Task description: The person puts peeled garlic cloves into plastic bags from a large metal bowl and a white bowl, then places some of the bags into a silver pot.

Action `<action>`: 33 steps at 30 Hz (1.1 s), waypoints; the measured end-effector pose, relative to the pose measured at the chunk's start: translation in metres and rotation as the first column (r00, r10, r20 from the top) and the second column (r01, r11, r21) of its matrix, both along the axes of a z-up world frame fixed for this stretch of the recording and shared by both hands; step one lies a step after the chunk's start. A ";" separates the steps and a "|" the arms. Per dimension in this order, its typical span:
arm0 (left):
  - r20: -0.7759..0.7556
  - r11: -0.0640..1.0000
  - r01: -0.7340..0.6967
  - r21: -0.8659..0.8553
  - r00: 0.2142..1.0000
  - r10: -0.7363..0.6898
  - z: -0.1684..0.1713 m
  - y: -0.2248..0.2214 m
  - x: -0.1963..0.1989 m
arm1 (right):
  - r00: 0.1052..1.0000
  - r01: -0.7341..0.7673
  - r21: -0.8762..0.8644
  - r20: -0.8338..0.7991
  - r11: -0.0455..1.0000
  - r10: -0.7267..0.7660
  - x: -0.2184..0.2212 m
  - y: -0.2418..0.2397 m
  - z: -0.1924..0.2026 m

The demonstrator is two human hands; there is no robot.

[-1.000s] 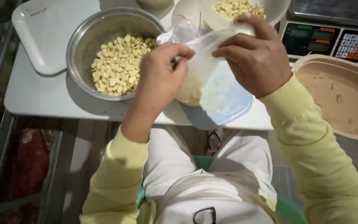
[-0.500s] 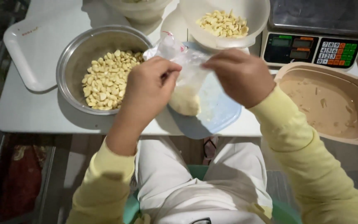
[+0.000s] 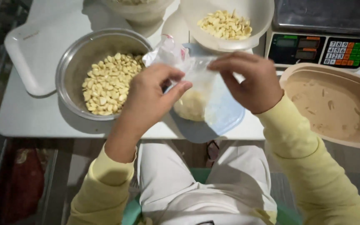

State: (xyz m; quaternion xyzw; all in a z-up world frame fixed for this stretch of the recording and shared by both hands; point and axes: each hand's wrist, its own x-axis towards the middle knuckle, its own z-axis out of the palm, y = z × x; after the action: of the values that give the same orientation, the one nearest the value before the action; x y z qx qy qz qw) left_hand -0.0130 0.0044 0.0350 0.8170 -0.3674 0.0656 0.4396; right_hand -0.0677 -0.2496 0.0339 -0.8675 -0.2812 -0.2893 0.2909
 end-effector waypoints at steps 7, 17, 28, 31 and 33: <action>-0.363 0.957 0.000 0.289 0.925 0.110 0.010 -0.039 0.001 | 0.982 -0.039 0.232 -0.173 0.972 0.080 -0.013 0.012 0.016; 0.011 0.984 0.168 -0.060 0.986 -0.168 -0.006 -0.056 0.022 | 0.742 -0.087 0.526 -0.532 0.846 0.407 0.019 -0.012 -0.085; -0.025 0.980 0.200 -0.016 0.979 -0.201 -0.009 -0.071 0.031 | 0.742 0.042 0.572 -0.567 0.819 0.358 0.042 0.003 -0.127; 0.043 0.995 0.096 0.019 0.994 -0.097 -0.001 -0.068 0.029 | 0.713 0.017 0.543 -0.595 0.839 0.371 0.041 0.013 -0.102; -0.080 0.989 0.110 0.102 0.992 -0.102 0.011 -0.067 0.023 | 0.731 0.061 0.445 -0.630 0.893 0.264 0.044 0.015 -0.108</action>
State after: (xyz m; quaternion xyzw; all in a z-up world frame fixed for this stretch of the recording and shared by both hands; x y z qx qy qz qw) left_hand 0.0096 -0.0630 0.0460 0.8203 -0.3968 -0.0081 0.4118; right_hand -0.0233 -0.2347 -0.0740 -0.8072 -0.1322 0.0066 0.5753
